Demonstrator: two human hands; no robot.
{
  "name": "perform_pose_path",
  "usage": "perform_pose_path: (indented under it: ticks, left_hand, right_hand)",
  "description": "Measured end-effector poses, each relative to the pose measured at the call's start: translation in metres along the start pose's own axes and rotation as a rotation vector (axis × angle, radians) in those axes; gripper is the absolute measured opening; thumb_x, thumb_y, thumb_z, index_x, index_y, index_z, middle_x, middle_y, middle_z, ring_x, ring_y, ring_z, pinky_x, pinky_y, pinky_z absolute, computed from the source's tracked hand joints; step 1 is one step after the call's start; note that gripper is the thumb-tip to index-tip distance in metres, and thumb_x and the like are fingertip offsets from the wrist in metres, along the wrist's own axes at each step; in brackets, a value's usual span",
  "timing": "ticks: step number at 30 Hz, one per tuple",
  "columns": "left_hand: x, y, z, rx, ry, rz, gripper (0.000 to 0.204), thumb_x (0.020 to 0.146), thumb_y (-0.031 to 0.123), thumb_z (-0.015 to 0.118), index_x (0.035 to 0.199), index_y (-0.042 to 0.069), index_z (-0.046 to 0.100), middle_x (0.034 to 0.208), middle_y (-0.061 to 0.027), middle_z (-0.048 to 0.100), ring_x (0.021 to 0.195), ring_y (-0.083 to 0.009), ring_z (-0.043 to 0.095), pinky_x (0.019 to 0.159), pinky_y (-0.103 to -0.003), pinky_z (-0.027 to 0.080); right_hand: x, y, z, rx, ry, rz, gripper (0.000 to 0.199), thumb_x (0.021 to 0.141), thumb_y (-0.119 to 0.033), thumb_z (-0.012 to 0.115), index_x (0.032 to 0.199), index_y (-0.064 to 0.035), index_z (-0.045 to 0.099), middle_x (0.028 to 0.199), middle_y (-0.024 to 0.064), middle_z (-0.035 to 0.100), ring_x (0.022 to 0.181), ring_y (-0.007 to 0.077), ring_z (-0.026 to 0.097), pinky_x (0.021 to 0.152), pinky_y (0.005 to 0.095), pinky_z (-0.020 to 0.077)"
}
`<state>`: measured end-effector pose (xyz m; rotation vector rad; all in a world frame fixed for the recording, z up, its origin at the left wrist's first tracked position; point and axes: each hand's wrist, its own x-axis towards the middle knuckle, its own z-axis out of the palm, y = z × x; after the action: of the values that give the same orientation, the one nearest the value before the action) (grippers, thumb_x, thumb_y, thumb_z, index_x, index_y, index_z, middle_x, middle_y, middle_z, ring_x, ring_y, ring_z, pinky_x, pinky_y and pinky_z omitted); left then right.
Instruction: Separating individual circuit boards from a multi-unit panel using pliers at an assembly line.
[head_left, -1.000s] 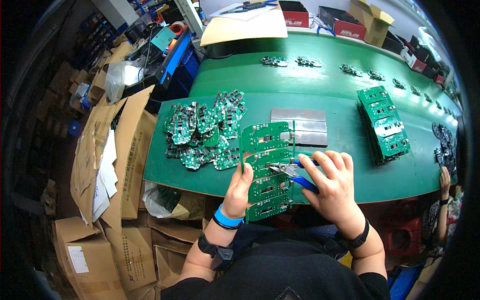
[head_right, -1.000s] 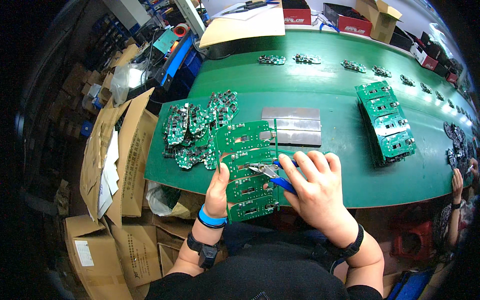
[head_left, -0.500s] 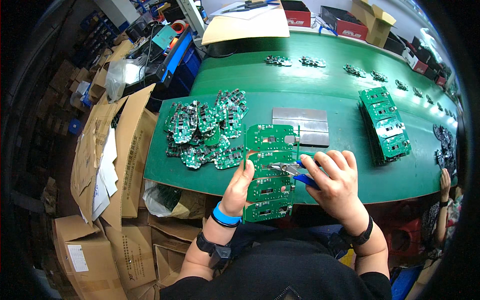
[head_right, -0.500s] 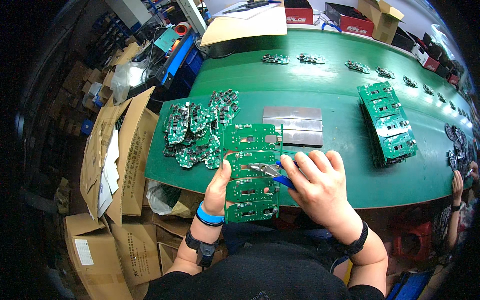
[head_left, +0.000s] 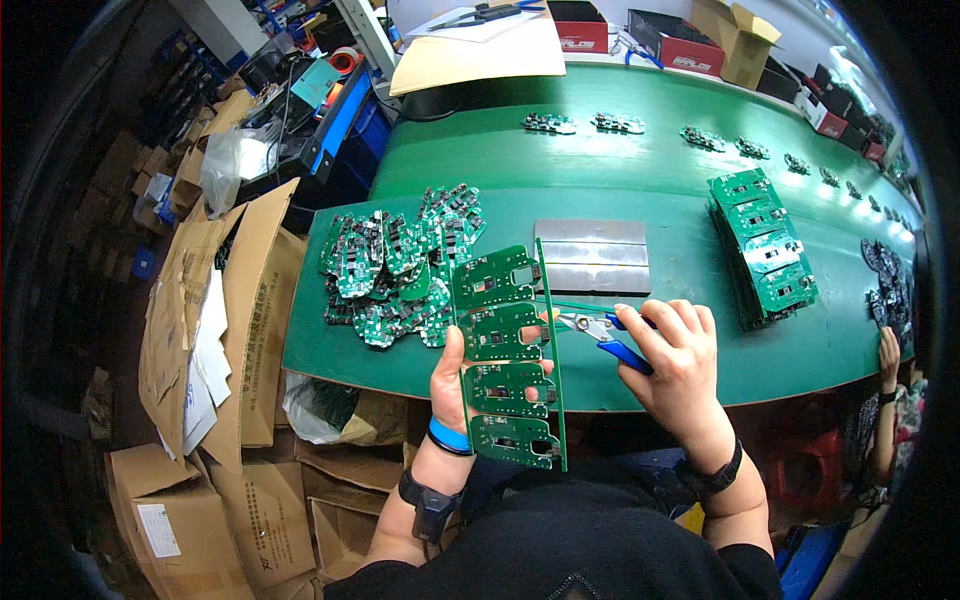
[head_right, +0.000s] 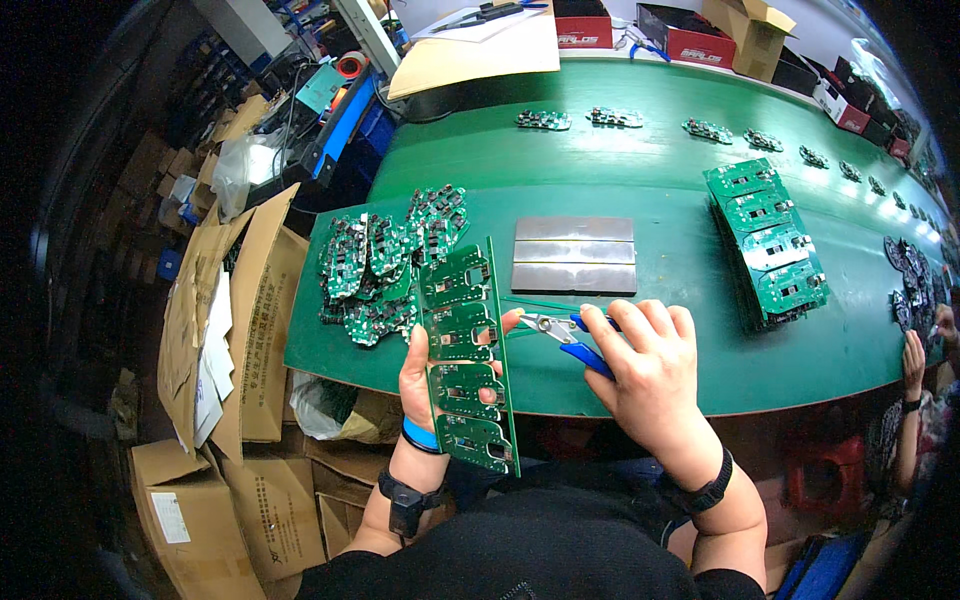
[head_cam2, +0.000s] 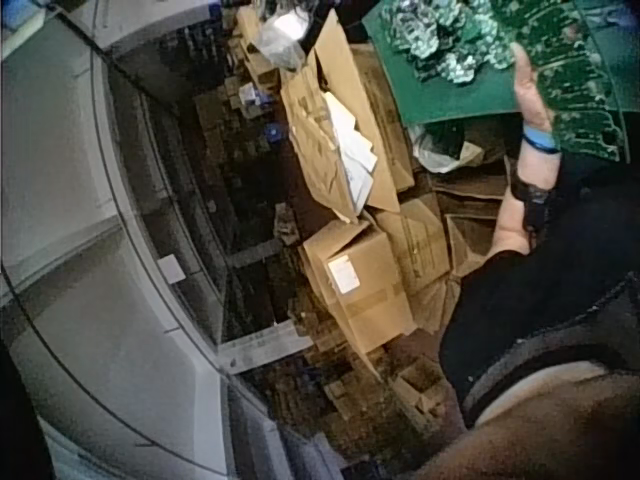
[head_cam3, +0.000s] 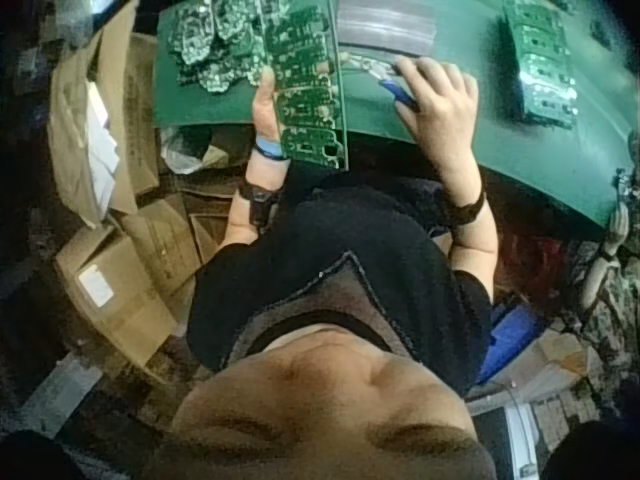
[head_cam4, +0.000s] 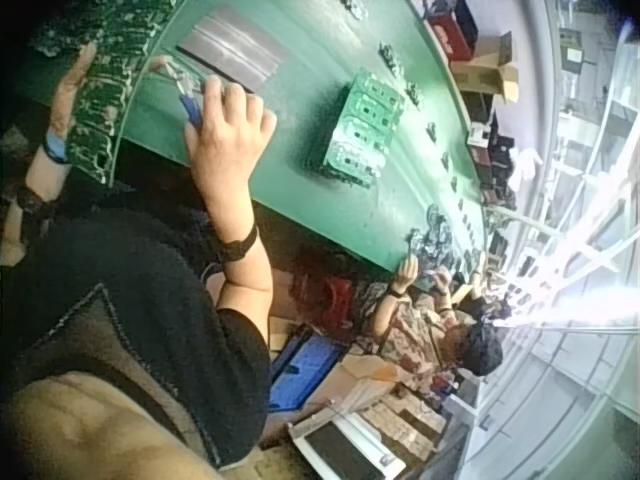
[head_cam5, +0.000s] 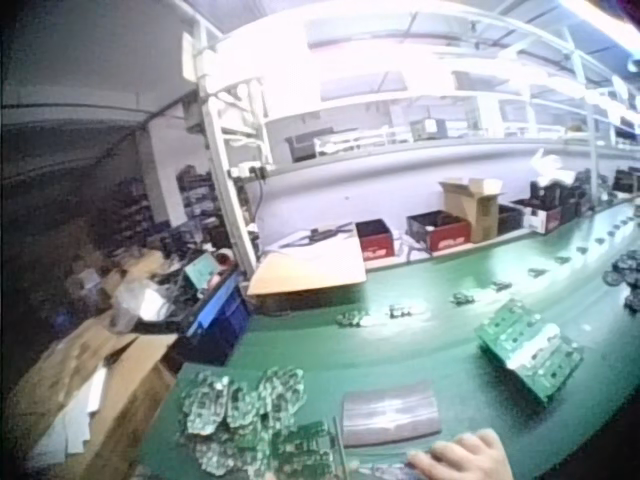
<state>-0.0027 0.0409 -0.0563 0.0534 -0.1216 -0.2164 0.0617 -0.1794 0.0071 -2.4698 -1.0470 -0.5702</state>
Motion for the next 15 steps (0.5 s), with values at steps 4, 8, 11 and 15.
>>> perform_pose_path:
  ticks: [4,8,11,15]
  left_hand:
    - [0.002,-0.001,-0.002,0.049,0.002,0.004,0.067,0.093,0.049,0.032,0.141,0.005,0.017,0.144,-0.0290,0.012,0.104,-0.0388,0.055,0.074,-0.046,0.054]
    - [0.005,0.001,0.010,0.098,0.006,0.027,0.068,0.093,0.051,0.031,0.141,0.005,0.018,0.143,-0.0283,0.016,0.112,-0.0410,0.049,0.081,-0.049,0.052]
    - [0.008,0.002,0.022,0.104,0.055,0.037,0.069,0.093,0.053,0.028,0.141,0.004,0.019,0.141,-0.0258,0.023,0.116,-0.0424,0.044,0.085,-0.052,0.049]
    - [0.013,0.003,0.025,0.468,0.202,0.057,0.068,0.093,0.053,0.025,0.138,0.003,0.025,0.135,-0.0217,0.037,0.116,-0.0383,0.046,0.089,-0.051,0.047]
  right_hand:
    - [-0.002,-0.001,0.002,-0.010,-0.037,0.025,0.056,0.054,-0.018,0.072,0.108,-0.0102,0.059,0.094,0.0058,0.054,0.087,0.0233,0.050,0.076,0.0371,0.0359]
    - [-0.004,0.003,-0.002,0.008,0.043,0.071,0.059,0.054,-0.016,0.070,0.111,-0.0093,0.058,0.098,0.0082,0.054,0.093,0.0270,0.050,0.082,0.0389,0.0355]
    - [-0.004,0.002,-0.013,0.076,0.052,0.048,0.058,0.053,-0.015,0.070,0.110,-0.0086,0.058,0.098,0.0082,0.054,0.093,0.0267,0.050,0.083,0.0400,0.0351]
    - [-0.001,-0.015,-0.016,0.086,-0.109,-0.099,0.062,0.050,-0.017,0.073,0.110,-0.0097,0.057,0.099,0.0060,0.054,0.093,0.0243,0.050,0.084,0.0407,0.0351]
